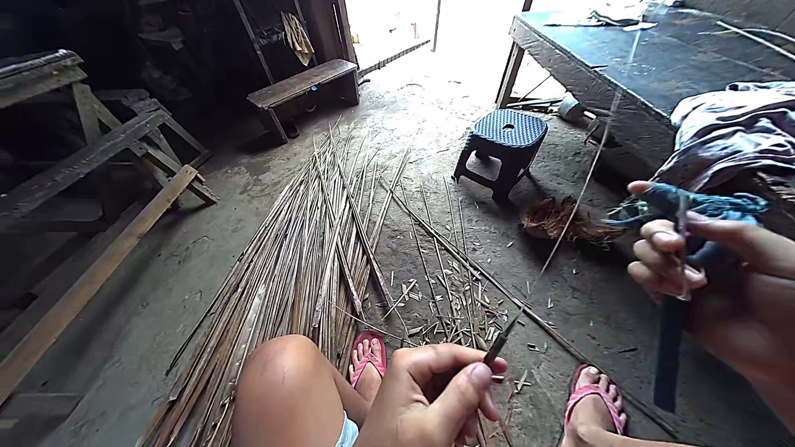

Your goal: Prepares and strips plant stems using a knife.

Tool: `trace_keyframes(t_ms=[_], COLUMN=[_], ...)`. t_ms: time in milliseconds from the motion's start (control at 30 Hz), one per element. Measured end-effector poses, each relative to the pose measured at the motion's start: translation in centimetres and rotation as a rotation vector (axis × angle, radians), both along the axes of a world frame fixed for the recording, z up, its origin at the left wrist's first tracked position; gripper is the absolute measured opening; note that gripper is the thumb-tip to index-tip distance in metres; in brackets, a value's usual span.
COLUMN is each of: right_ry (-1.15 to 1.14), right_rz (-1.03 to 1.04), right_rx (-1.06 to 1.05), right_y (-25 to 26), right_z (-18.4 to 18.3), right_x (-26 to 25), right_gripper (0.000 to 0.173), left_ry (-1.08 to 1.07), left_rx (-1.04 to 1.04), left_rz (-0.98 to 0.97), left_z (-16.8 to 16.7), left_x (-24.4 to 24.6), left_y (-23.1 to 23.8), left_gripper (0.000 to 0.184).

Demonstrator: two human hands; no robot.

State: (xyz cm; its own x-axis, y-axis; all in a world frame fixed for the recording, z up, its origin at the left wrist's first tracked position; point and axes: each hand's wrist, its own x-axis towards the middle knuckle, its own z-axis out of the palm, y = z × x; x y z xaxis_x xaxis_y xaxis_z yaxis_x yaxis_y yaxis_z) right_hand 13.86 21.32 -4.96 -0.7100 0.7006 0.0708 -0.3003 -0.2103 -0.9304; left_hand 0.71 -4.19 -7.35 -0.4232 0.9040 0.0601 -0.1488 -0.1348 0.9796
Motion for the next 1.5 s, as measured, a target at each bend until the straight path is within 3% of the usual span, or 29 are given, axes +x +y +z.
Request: trace_keyframes(t_ms=[100,267,367,533,633,700,833,933,1233,1400,1500], right_ry=[-0.073,-0.192,-0.24,-0.145,-0.127,-0.148,-0.172,-0.193,-0.201,-0.121,-0.095], right_rz=[0.076,0.123,0.035,-0.039,-0.137,-0.218,-0.311,-0.257,-0.142,-0.086,-0.072], right_rx=[0.049,0.026,-0.023,-0.034,0.008,0.01,0.02,-0.011,-0.137,-0.145,-0.189], right_y=[-2.0,-9.3,-11.0,-10.5,-9.2,-7.9,-6.2,-6.1,-7.7,-7.7,-7.8], right_z=[-0.1,-0.7,-0.2,0.4,0.7,0.7,0.7,0.3,-0.6,-1.1,-1.8], right_x=[0.1,-0.6,-1.2,-1.4,-1.7,-1.8,-2.1,-2.4,-2.9,-1.9,-1.8], right_gripper=[0.028,0.036,0.038,0.036,0.034,0.027,0.022,0.016,0.016,0.024,0.029], left_ry=[0.007,0.122,0.177,0.081,0.022,0.074,0.297,0.379,-0.218,-0.292,-0.1], left_rx=[-0.002,-0.041,-0.039,-0.088,-0.089,-0.06,0.002,0.005,-0.039,0.004,0.003], left_rz=[0.02,0.107,0.147,0.102,0.119,0.098,0.102,0.146,0.045,-0.001,0.004], left_z=[-0.3,0.1,0.5,2.9,0.8,-0.2,-0.3,-0.9,-0.9,-1.1,-1.1], left_x=[-0.2,0.8,1.6,2.8,2.2,1.7,1.6,2.2,1.2,1.1,1.3], left_y=[0.3,1.0,1.6,0.6,0.4,0.4,1.1,1.5,1.9,1.7,1.7], left_gripper=[0.031,0.027,0.025,0.029,0.014,0.014,0.033,0.028,0.019,0.014,0.015])
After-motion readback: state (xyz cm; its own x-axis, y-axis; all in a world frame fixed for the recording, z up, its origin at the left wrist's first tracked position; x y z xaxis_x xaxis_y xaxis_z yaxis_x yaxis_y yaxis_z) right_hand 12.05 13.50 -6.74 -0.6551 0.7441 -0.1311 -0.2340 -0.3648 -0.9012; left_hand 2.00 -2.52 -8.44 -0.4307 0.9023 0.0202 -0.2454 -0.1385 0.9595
